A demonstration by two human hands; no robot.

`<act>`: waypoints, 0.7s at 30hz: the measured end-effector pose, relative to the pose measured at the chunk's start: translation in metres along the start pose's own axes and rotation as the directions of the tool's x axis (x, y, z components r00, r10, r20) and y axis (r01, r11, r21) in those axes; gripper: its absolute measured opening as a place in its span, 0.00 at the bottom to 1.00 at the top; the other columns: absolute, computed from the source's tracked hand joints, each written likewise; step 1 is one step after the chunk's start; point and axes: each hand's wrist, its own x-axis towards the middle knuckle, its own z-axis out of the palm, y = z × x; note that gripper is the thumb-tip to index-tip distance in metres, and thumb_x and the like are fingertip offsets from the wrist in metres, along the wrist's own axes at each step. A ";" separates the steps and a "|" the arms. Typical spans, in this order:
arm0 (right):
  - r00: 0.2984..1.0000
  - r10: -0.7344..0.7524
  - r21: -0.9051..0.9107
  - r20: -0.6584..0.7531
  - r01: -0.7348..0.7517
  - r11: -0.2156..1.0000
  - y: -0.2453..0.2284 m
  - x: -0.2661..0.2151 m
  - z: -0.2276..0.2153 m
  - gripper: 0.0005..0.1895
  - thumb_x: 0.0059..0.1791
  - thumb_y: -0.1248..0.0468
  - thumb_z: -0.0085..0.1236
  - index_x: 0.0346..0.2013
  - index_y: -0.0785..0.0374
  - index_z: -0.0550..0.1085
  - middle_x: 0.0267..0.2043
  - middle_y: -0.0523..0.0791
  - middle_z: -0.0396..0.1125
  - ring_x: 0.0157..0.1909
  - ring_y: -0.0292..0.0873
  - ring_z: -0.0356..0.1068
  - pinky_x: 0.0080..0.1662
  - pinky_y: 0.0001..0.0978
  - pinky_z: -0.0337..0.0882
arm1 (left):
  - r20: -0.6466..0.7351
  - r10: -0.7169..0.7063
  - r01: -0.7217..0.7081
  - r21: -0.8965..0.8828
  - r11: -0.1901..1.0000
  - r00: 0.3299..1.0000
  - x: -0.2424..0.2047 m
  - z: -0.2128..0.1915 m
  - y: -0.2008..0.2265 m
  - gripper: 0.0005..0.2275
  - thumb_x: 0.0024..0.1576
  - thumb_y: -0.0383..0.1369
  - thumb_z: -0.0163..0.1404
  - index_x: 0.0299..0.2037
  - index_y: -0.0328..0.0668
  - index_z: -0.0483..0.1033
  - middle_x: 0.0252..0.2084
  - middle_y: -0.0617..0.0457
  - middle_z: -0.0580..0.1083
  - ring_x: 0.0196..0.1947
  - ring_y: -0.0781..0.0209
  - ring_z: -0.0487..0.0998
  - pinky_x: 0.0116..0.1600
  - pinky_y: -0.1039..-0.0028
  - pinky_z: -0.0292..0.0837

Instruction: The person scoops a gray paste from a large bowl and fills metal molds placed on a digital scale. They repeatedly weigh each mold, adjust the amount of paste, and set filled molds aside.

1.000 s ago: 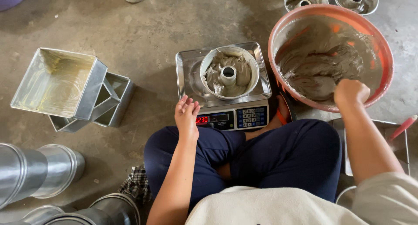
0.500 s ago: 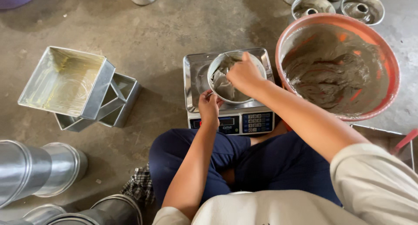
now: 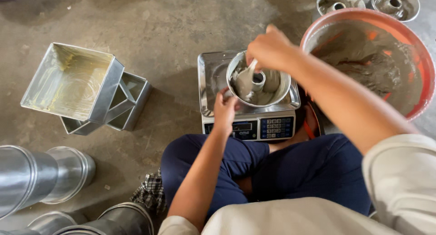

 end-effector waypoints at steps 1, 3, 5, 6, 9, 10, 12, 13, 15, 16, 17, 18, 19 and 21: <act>0.999 -0.050 -0.048 0.001 0.050 0.998 0.000 -0.008 -0.004 0.11 0.35 0.55 0.71 0.32 0.45 0.83 0.31 0.40 0.77 0.38 0.43 0.75 0.47 0.45 0.62 | -0.009 0.003 -0.002 0.110 0.994 1.000 0.014 -0.011 0.005 0.18 0.60 0.26 0.48 0.62 0.39 0.70 0.45 0.49 0.77 0.39 0.64 0.78 0.43 0.73 0.76; 0.977 -0.211 -0.216 0.009 0.208 0.954 -0.001 -0.009 -0.009 0.06 0.37 0.57 0.68 0.28 0.47 0.83 0.30 0.39 0.76 0.36 0.42 0.74 0.49 0.42 0.61 | 0.013 -0.027 0.024 0.200 0.979 1.000 0.051 -0.017 0.017 0.16 0.61 0.28 0.48 0.59 0.37 0.74 0.45 0.51 0.78 0.38 0.66 0.78 0.42 0.75 0.75; 0.907 -0.417 -0.432 0.054 0.397 0.810 -0.022 0.008 0.005 0.05 0.39 0.57 0.66 0.22 0.52 0.82 0.29 0.39 0.75 0.37 0.44 0.72 0.51 0.36 0.61 | 0.076 -0.101 0.087 0.175 0.981 0.992 0.085 -0.017 0.026 0.13 0.62 0.30 0.49 0.56 0.35 0.75 0.42 0.51 0.78 0.35 0.65 0.79 0.40 0.75 0.77; 0.900 -0.436 -0.415 -0.007 0.394 0.820 -0.030 0.025 0.014 0.06 0.41 0.57 0.66 0.20 0.52 0.82 0.27 0.40 0.75 0.38 0.43 0.73 0.48 0.36 0.63 | 0.110 -0.060 0.037 0.194 0.980 0.992 0.094 -0.017 0.027 0.13 0.63 0.29 0.49 0.56 0.32 0.75 0.41 0.50 0.78 0.34 0.65 0.79 0.39 0.74 0.78; 0.993 -0.118 -0.297 -0.031 0.103 0.949 -0.011 0.072 0.040 0.11 0.41 0.52 0.68 0.24 0.55 0.82 0.28 0.46 0.75 0.37 0.47 0.76 0.39 0.39 0.69 | 0.151 0.023 -0.055 0.212 0.976 0.988 0.094 -0.016 0.024 0.13 0.62 0.27 0.51 0.56 0.27 0.74 0.38 0.47 0.76 0.32 0.63 0.78 0.37 0.71 0.80; 0.998 0.055 -0.249 0.000 -0.053 0.967 0.002 0.087 0.042 0.15 0.41 0.49 0.69 0.27 0.57 0.82 0.30 0.48 0.75 0.36 0.49 0.78 0.35 0.41 0.71 | 0.123 0.029 -0.054 0.202 0.978 0.992 0.082 -0.021 0.022 0.14 0.61 0.26 0.51 0.56 0.29 0.73 0.38 0.46 0.77 0.31 0.62 0.78 0.35 0.71 0.79; 0.932 0.347 -0.089 -0.104 -0.356 0.930 0.038 0.086 0.043 0.10 0.39 0.54 0.71 0.30 0.53 0.83 0.33 0.47 0.76 0.38 0.50 0.79 0.31 0.42 0.73 | 0.053 0.027 -0.034 0.145 0.989 0.998 0.047 -0.028 0.018 0.14 0.59 0.26 0.52 0.55 0.31 0.70 0.39 0.46 0.76 0.31 0.60 0.79 0.36 0.70 0.79; 0.897 0.434 -0.021 -0.088 -0.437 0.899 0.052 0.078 0.043 0.08 0.41 0.54 0.70 0.29 0.52 0.84 0.33 0.46 0.77 0.39 0.49 0.79 0.32 0.43 0.74 | 0.012 0.016 -0.018 0.097 0.995 1.000 0.025 -0.028 0.013 0.14 0.58 0.25 0.53 0.53 0.31 0.69 0.40 0.46 0.76 0.32 0.59 0.80 0.37 0.70 0.80; 0.851 0.520 0.027 -0.080 -0.519 0.854 0.071 0.055 0.036 0.08 0.43 0.51 0.68 0.29 0.49 0.85 0.34 0.45 0.77 0.39 0.50 0.78 0.34 0.43 0.72 | 0.043 -0.087 0.088 -0.028 0.996 0.995 -0.012 -0.022 0.002 0.13 0.57 0.25 0.52 0.51 0.36 0.67 0.41 0.48 0.75 0.38 0.59 0.81 0.42 0.69 0.84; 0.849 0.520 0.016 -0.091 -0.521 0.854 0.073 0.043 0.031 0.10 0.43 0.48 0.69 0.30 0.47 0.85 0.35 0.46 0.77 0.39 0.50 0.77 0.34 0.42 0.71 | 0.032 -0.114 0.114 0.010 0.993 0.993 -0.016 -0.023 0.002 0.13 0.58 0.25 0.53 0.51 0.35 0.66 0.42 0.48 0.74 0.38 0.59 0.80 0.42 0.69 0.82; 0.891 0.432 0.007 -0.137 -0.436 0.900 0.072 0.032 0.026 0.11 0.43 0.46 0.68 0.31 0.46 0.85 0.34 0.44 0.76 0.39 0.49 0.77 0.36 0.42 0.70 | 0.021 -0.141 0.140 0.048 0.989 0.990 -0.017 -0.025 0.003 0.14 0.59 0.26 0.54 0.52 0.33 0.66 0.42 0.48 0.74 0.38 0.58 0.79 0.42 0.69 0.81; 0.922 0.340 -0.003 -0.186 -0.347 0.938 0.069 0.021 0.020 0.12 0.43 0.45 0.67 0.32 0.45 0.84 0.32 0.43 0.76 0.39 0.47 0.76 0.37 0.42 0.68 | 0.008 -0.165 0.164 0.088 0.982 0.986 -0.015 -0.027 0.005 0.14 0.60 0.26 0.55 0.52 0.32 0.66 0.43 0.48 0.73 0.39 0.58 0.78 0.42 0.68 0.79; 0.941 0.244 -0.017 -0.233 -0.255 0.967 0.062 0.013 0.015 0.13 0.44 0.43 0.67 0.33 0.44 0.84 0.31 0.41 0.76 0.39 0.46 0.75 0.39 0.41 0.67 | -0.058 -0.004 0.020 0.278 0.960 0.998 -0.002 -0.034 0.013 0.14 0.61 0.30 0.55 0.54 0.33 0.70 0.45 0.48 0.76 0.41 0.61 0.78 0.45 0.73 0.76; 0.889 -0.167 -0.123 -0.426 0.126 0.984 0.035 0.017 0.014 0.12 0.32 0.45 0.68 0.25 0.42 0.83 0.27 0.33 0.74 0.43 0.39 0.73 0.43 0.44 0.61 | -0.066 0.103 -0.069 0.387 0.920 0.993 0.041 -0.043 0.035 0.17 0.61 0.35 0.53 0.57 0.36 0.74 0.45 0.49 0.79 0.39 0.64 0.78 0.43 0.76 0.73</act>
